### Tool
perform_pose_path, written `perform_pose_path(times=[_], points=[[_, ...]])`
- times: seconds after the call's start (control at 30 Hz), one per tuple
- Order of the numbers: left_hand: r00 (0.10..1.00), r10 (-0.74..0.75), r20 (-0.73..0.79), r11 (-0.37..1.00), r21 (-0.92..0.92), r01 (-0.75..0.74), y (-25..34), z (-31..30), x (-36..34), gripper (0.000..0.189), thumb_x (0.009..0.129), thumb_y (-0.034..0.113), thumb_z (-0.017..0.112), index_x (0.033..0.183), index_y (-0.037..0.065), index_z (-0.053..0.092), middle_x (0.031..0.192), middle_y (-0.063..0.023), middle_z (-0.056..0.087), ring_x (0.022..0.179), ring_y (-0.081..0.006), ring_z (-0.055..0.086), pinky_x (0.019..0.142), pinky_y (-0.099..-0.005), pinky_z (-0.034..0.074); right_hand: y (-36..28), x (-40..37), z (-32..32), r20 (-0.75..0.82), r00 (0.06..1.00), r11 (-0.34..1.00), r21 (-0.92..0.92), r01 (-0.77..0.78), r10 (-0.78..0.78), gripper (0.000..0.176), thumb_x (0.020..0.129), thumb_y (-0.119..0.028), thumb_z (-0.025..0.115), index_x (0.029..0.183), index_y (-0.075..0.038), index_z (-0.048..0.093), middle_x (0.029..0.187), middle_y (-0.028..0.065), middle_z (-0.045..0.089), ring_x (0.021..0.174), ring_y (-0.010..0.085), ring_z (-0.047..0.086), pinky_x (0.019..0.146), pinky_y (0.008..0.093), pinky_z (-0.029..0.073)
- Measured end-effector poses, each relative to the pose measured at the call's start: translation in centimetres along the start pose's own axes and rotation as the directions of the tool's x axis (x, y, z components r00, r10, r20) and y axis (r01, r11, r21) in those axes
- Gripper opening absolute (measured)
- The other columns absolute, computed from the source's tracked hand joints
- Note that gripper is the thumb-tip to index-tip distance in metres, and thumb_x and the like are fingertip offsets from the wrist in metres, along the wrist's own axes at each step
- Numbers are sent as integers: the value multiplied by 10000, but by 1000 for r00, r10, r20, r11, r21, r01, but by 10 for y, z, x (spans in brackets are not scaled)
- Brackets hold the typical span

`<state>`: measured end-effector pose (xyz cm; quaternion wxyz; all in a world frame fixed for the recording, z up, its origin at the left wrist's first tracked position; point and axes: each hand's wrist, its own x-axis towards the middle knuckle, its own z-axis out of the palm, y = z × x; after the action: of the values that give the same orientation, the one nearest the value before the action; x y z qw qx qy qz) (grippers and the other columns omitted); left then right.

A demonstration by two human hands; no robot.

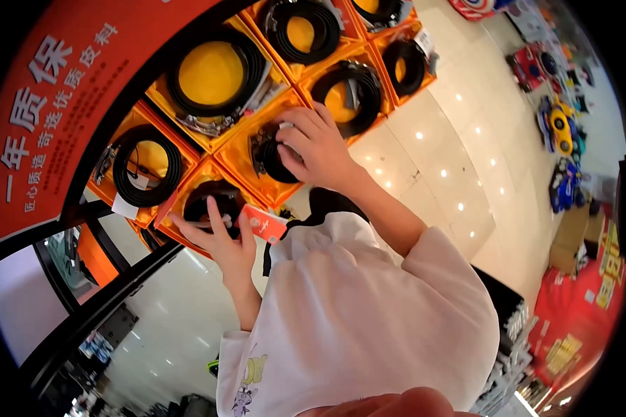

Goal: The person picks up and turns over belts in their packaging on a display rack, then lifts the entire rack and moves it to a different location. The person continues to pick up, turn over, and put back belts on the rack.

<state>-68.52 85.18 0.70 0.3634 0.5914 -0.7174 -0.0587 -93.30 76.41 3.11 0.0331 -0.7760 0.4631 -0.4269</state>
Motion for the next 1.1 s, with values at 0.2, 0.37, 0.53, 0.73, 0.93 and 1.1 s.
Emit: perform_pose_path(times=[0.2,0.37,0.53,0.73,0.93,1.1], points=[[997,71,41,997,26,-72,-9,0,-1,612,970,376,706,1529,210,521,1696,-324,87,1558,-523,136,1173,-742,85,-6,-6,10,-99,994,989,-144,34,-48,256,766,-96,745,988,-94,617,1110,74,647,1037,296,622,1026,469,452],[998,54,27,998,14,-54,-2,0,3,559,973,383,707,1491,226,563,1698,-285,141,1564,-482,175,1177,-737,98,-8,-11,13,-90,996,985,-174,-17,1,241,786,-103,724,1008,-90,630,1161,93,666,1079,316,636,1059,490,444],[997,64,35,998,0,-64,-3,-2,0,542,975,364,698,1485,235,569,1693,-275,171,1554,-480,203,1157,-759,127,-8,-14,12,-107,994,986,-166,-12,-6,229,797,-110,718,1010,-100,635,1153,98,668,1072,311,639,1046,486,453],[996,86,21,983,161,-88,-2,4,1,553,927,340,693,1459,235,582,1659,-289,245,1516,-535,235,1157,-762,169,-6,-14,18,-150,988,988,-148,-47,24,248,787,-104,754,1018,-69,670,1153,130,688,1090,351,649,1041,509,472],[998,-29,-51,989,143,36,14,3,3,494,910,260,705,1398,232,629,1658,-257,283,1518,-495,273,1207,-671,189,-1,-18,19,-125,992,995,-98,6,-19,205,864,-94,711,1055,-46,653,1198,154,678,1142,365,617,1096,523,404],[994,-61,-95,981,177,77,22,2,2,438,976,211,645,1414,215,630,1657,-207,320,1554,-415,259,1248,-608,183,5,-21,12,26,998,992,-115,54,-51,260,919,-159,702,1138,-33,640,1297,185,629,1212,381,579,1143,556,349]])
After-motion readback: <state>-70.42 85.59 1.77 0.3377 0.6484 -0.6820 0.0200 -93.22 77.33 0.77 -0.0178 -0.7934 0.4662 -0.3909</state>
